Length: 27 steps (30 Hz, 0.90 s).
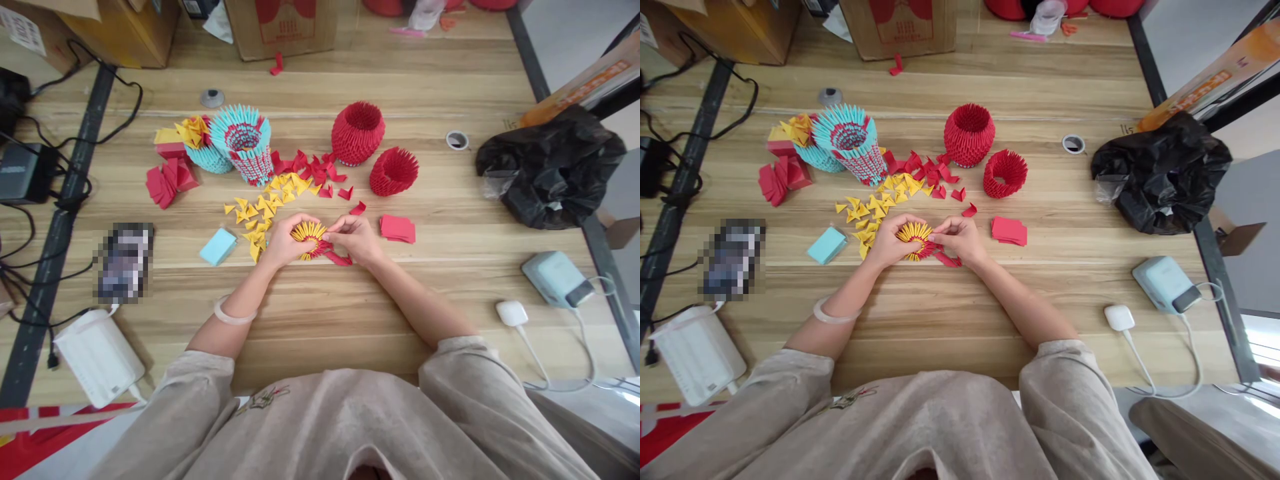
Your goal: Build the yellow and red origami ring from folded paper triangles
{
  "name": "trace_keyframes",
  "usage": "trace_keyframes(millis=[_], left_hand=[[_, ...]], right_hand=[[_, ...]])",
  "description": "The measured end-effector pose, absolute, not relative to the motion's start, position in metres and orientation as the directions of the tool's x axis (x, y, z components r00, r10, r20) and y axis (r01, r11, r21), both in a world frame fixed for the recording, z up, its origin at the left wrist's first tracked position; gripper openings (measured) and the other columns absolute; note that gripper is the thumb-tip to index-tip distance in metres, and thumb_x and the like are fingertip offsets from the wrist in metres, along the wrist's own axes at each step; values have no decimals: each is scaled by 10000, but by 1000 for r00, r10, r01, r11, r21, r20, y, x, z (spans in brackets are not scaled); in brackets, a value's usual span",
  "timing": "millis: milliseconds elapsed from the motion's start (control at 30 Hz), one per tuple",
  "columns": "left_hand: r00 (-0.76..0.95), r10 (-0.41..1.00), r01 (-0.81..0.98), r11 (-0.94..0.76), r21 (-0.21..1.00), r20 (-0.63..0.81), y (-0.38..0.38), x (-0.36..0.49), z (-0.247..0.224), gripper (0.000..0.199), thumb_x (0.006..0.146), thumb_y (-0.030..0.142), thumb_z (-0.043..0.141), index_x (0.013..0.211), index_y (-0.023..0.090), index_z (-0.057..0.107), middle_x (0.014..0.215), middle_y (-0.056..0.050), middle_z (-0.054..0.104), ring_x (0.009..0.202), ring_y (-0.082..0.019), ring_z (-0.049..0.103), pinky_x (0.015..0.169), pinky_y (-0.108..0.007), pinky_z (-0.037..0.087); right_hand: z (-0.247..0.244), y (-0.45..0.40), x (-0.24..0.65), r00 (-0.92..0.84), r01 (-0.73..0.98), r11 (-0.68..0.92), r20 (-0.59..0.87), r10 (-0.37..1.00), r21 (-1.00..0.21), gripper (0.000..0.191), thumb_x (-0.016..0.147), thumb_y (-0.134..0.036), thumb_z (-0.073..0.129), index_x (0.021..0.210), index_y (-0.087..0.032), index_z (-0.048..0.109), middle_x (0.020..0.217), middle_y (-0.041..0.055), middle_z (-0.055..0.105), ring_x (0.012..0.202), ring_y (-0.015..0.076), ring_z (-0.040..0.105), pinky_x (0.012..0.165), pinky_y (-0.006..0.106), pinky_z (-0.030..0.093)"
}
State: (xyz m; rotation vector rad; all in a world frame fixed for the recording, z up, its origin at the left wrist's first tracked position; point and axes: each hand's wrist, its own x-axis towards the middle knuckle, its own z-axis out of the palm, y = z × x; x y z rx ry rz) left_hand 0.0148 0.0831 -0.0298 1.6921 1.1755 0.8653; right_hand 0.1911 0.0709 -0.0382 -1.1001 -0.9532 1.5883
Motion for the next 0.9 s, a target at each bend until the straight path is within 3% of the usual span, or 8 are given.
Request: trace_keyframes(millis=[333,400,500,533,600,700,800,900], left_hand=[[292,954,306,-157,939,65,82,17,-29,329,578,155,609,907,149,628,864,-17,655,783,-162,598,727,-273,479],[294,954,279,-144,949,58,83,18,-31,329,583,154,601,912,154,595,859,-9,632,776,-156,591,722,-269,477],[292,955,257,-131,957,52,84,18,-36,324,580,155,596,895,168,520,842,7,580,760,-146,574,705,-262,470],[289,956,261,-135,956,56,84,17,-36,326,576,156,599,885,173,497,833,12,561,753,-143,564,699,-260,466],[294,953,276,-156,949,71,85,16,-36,345,567,160,609,882,177,469,829,14,536,749,-141,550,697,-261,459],[331,940,274,-182,944,84,85,14,-31,414,572,171,615,965,163,486,922,-14,555,826,-160,559,765,-284,457],[401,916,237,-139,962,33,87,10,-27,492,585,182,611,1069,137,533,1014,-48,593,912,-191,572,827,-306,450],[423,904,147,7,989,-69,91,8,-30,446,603,226,608,1036,120,605,991,-56,641,932,-211,585,842,-313,450]], right_hand=[[-42,72,192,-143,-233,-214,-184,972,-949,287,499,-342,836,605,-170,633,611,0,678,554,109,599,554,240,488],[-38,77,196,-109,-142,-142,-128,986,-980,243,600,-383,781,650,-179,659,637,7,681,577,120,599,595,263,494],[-26,97,199,-29,160,114,111,993,-981,180,778,-361,640,788,-191,698,776,35,703,720,158,619,728,313,491],[-22,107,198,-61,299,216,207,976,-929,165,811,-318,606,839,-186,702,843,49,705,797,176,617,786,331,476],[-14,127,191,-282,546,407,297,913,-733,183,857,-212,532,901,-158,701,936,82,696,932,212,582,877,363,429],[-11,151,178,-511,756,544,191,838,-364,274,882,-94,417,914,-94,689,987,152,675,1050,263,501,894,410,381],[-14,160,170,-521,839,532,113,846,-112,317,878,-43,364,908,-68,679,950,183,674,1064,289,462,862,433,363],[-19,158,170,-549,832,555,129,826,-17,321,880,-36,349,930,-70,665,941,179,672,1048,291,460,858,450,348]])
